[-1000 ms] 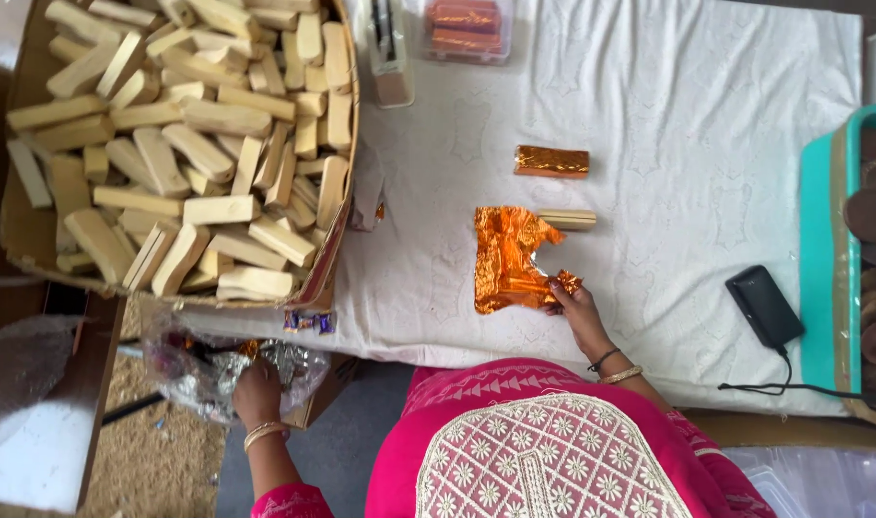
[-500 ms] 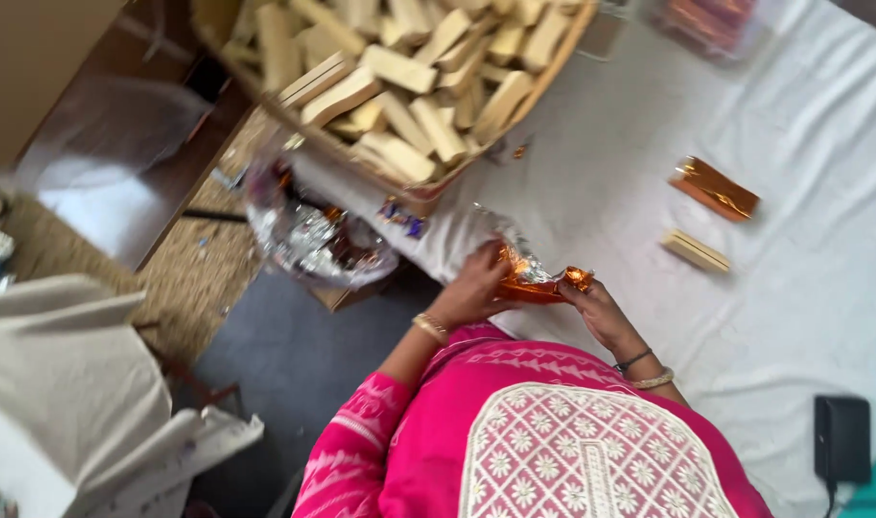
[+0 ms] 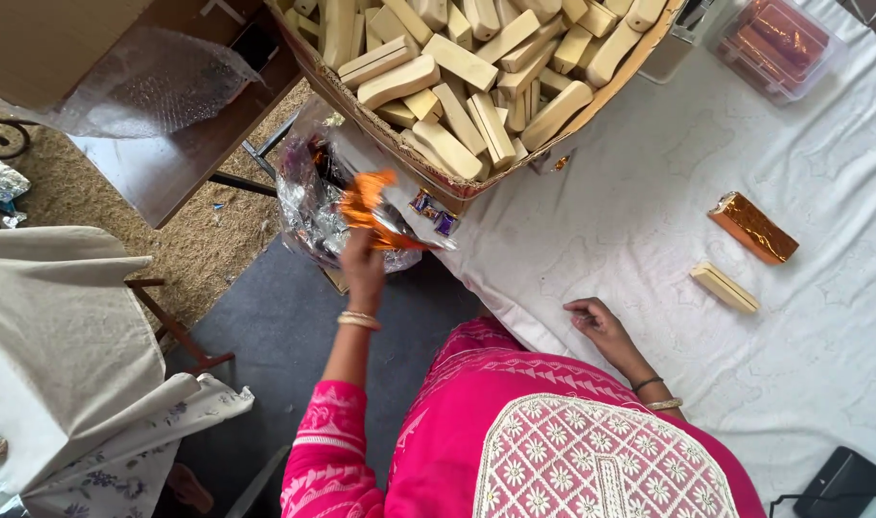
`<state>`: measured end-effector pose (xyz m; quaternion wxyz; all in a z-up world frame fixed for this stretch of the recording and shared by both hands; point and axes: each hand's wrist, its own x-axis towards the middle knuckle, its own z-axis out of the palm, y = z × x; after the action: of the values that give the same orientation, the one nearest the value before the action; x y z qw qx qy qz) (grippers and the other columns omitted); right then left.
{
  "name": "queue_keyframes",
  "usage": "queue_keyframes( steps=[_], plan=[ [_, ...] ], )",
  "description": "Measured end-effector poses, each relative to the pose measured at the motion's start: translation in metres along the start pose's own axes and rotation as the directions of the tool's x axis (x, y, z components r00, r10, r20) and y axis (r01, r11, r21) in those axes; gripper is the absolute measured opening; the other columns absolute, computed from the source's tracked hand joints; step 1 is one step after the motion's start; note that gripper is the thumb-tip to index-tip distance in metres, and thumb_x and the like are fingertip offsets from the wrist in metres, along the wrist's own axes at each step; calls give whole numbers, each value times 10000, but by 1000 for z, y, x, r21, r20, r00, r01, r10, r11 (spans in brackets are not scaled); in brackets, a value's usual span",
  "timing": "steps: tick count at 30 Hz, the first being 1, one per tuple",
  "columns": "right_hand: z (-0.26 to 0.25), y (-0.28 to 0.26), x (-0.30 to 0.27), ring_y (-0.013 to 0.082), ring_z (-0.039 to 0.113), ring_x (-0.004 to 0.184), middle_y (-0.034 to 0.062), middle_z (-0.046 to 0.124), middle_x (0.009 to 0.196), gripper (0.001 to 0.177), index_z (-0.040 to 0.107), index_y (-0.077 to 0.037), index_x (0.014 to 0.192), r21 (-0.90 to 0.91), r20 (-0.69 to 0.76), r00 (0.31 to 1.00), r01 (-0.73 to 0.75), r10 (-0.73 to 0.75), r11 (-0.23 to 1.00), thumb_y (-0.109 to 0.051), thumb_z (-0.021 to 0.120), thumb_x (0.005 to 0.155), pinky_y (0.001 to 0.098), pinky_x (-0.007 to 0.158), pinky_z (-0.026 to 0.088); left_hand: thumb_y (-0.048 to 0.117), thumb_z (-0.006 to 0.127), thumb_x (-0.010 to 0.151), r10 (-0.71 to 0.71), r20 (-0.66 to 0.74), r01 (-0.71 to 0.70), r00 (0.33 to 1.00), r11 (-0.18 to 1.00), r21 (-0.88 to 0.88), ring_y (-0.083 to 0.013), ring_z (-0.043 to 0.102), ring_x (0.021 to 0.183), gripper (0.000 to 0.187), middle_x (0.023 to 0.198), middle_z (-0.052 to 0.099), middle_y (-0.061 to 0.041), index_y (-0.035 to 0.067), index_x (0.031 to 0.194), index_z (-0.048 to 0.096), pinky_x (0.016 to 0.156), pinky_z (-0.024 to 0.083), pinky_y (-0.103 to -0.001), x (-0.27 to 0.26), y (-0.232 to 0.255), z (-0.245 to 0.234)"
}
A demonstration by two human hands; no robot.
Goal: Wrapping wooden blocks in foil and placing them into plastic containers.
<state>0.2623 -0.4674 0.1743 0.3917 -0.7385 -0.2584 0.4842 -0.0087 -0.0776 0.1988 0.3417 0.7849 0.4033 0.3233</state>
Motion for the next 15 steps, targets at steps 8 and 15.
queue_keyframes(
  steps=[8,15],
  plan=[
    [2,6,4,147,601,1150,15,640,1221,272,690,-118,1216,47,-1,999,45,-45,998,-213,635,968,311,995,491,138,611,920,-192,175,45,966,785,618,-390,458,1333,324,1427,544,-198,68,1224,699,1114,368,-504,52,-46,5],
    [1,4,4,141,587,1113,16,623,1197,264,688,-103,1223,74,-2,998,67,-67,995,-194,621,984,297,963,474,320,461,1051,-672,574,-337,469,464,819,-275,468,1468,439,1479,633,-60,154,1392,681,1270,6,-729,32,-107,74]
  ],
)
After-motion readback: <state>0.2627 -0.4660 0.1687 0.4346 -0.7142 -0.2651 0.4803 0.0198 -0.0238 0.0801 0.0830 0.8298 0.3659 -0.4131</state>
